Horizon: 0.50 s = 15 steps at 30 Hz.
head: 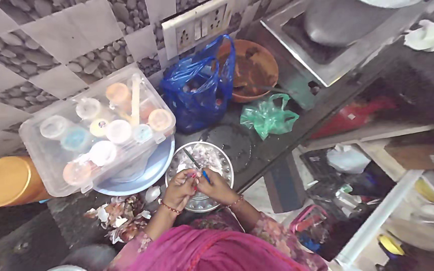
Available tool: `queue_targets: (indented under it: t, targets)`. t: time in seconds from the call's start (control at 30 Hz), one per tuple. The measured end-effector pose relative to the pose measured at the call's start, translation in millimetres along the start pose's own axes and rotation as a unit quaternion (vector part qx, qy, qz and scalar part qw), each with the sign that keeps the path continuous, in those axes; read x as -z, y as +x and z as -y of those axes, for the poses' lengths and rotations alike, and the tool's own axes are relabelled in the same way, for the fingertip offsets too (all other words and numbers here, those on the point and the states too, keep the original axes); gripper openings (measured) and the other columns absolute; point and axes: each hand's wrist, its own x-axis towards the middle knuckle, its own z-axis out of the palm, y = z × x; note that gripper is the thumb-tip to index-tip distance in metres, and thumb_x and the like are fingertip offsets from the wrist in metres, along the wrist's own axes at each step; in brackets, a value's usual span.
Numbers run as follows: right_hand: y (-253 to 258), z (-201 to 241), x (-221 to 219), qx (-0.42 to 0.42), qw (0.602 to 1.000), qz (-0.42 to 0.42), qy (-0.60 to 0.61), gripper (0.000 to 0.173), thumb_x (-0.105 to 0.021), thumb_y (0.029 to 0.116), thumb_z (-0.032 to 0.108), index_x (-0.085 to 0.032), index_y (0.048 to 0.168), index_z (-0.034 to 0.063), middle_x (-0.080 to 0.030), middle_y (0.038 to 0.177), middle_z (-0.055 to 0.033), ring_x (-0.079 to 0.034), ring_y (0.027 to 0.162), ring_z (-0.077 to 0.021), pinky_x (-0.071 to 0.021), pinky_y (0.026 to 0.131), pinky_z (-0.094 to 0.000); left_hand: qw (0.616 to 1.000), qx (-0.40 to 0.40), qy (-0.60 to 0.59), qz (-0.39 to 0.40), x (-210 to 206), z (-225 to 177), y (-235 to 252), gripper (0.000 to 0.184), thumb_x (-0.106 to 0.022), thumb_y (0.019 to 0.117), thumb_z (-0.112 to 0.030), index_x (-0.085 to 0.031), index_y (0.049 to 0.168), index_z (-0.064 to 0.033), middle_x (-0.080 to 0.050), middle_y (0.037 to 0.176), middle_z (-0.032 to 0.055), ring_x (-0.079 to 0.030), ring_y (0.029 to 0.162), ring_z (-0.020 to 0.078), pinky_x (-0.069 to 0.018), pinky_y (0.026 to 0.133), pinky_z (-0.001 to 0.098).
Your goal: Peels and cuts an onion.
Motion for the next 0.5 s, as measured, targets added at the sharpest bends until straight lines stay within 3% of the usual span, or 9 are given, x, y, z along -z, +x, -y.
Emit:
queue_targets:
  t: [0.3,0.5]
  targets:
    - [0.5,-1.4,2.2,-0.007,1.000,0.003,-0.019,0.030,-0.046,0.1045,0.027,-0.056,0.088,0.0037,-0.046,0.069,0.0039,-0.047,0.060,-0.0035,-0.0419,0.059,-0.0240,0.999,0.031,0.024,-0.011,-1.8,-2.2,5.0,0.023,-0.057,0.0892,0.004,-0.073,0.100,-0.0093,-0.072,0.083,-0.0038,-0.064,0.067,0.0010,-0.0540,0.061,0.0172]
    - [3.9,0.3,3.7,-0.017,0.998,-0.004,-0.055,0.036,-0.043,0.1068,0.028,-0.056,0.085,0.0024,-0.047,0.070,0.0012,-0.047,0.063,-0.0063,-0.0420,0.061,-0.0270,0.998,0.046,0.032,-0.022,-2.4,-3.6,9.5,0.025,-0.055,0.0864,0.006,-0.070,0.101,-0.0074,-0.071,0.082,-0.0037,-0.064,0.069,0.0023,-0.0548,0.065,0.0191]
